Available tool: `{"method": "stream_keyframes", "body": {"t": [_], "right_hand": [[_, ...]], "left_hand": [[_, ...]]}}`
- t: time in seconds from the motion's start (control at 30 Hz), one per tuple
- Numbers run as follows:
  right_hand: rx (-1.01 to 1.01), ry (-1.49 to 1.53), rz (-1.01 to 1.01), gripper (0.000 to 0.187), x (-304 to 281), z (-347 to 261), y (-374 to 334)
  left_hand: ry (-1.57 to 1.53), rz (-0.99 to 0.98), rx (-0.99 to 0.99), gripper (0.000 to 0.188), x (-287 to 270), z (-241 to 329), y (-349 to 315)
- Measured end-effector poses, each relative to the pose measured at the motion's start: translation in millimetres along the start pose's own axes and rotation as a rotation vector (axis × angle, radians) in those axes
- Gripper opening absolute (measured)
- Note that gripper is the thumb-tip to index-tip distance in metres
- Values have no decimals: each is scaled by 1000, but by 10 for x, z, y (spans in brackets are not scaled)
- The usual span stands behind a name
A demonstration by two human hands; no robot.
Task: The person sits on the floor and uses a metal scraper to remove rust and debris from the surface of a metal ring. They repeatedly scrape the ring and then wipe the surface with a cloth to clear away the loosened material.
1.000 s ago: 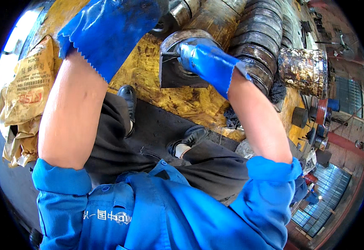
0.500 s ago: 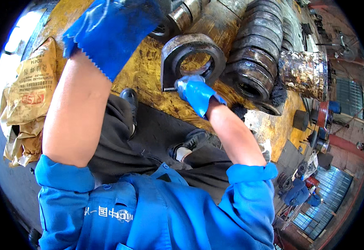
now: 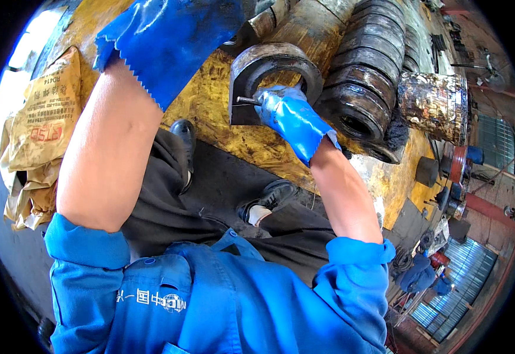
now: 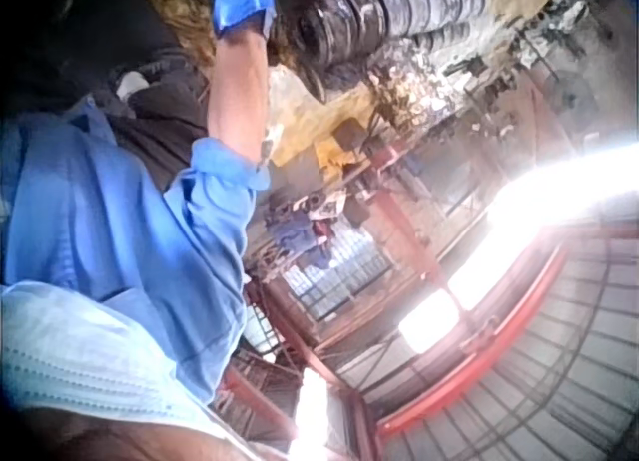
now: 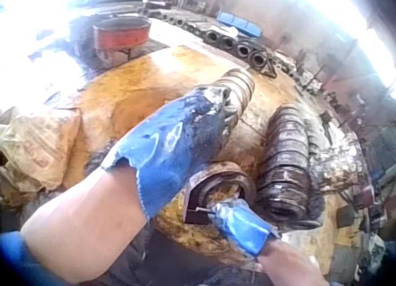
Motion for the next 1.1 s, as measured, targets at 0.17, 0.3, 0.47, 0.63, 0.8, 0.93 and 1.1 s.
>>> {"method": "stream_keyframes", "body": {"t": [0.17, 0.3, 0.47, 0.63, 0.8, 0.93, 1.1], "right_hand": [[-17, -373, -278, 15, 600, -126, 34], [-19, -62, -9, 15, 520, 185, -66], [53, -439, -238, 16, 554, 88, -2], [172, -269, -262, 21, 354, 250, -18], [174, -597, -332, 21, 398, 290, -99], [174, -606, -301, 21, 264, 167, -156], [241, -579, -341, 24, 476, 386, -226]], "left_hand": [[1, 20, 35, 40, -25, 178, -127], [8, 18, 23, 40, 22, 118, -75], [1, 0, 19, 40, 73, 109, -42], [12, 26, 30, 40, 18, 112, -107], [22, -4, 17, 41, 155, 92, -57], [26, 14, 18, 41, 101, 71, -88], [15, 4, 14, 41, 165, 78, -60]]}}
Point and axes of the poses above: each hand's wrist, its own y-axis towards the middle knuckle, its own x-axis out of the palm, z = x × y, the point moved 6 cm from there along y, towards the middle knuckle, and after that the axes turned 9 degrees about -z, right-handed, at the moved point
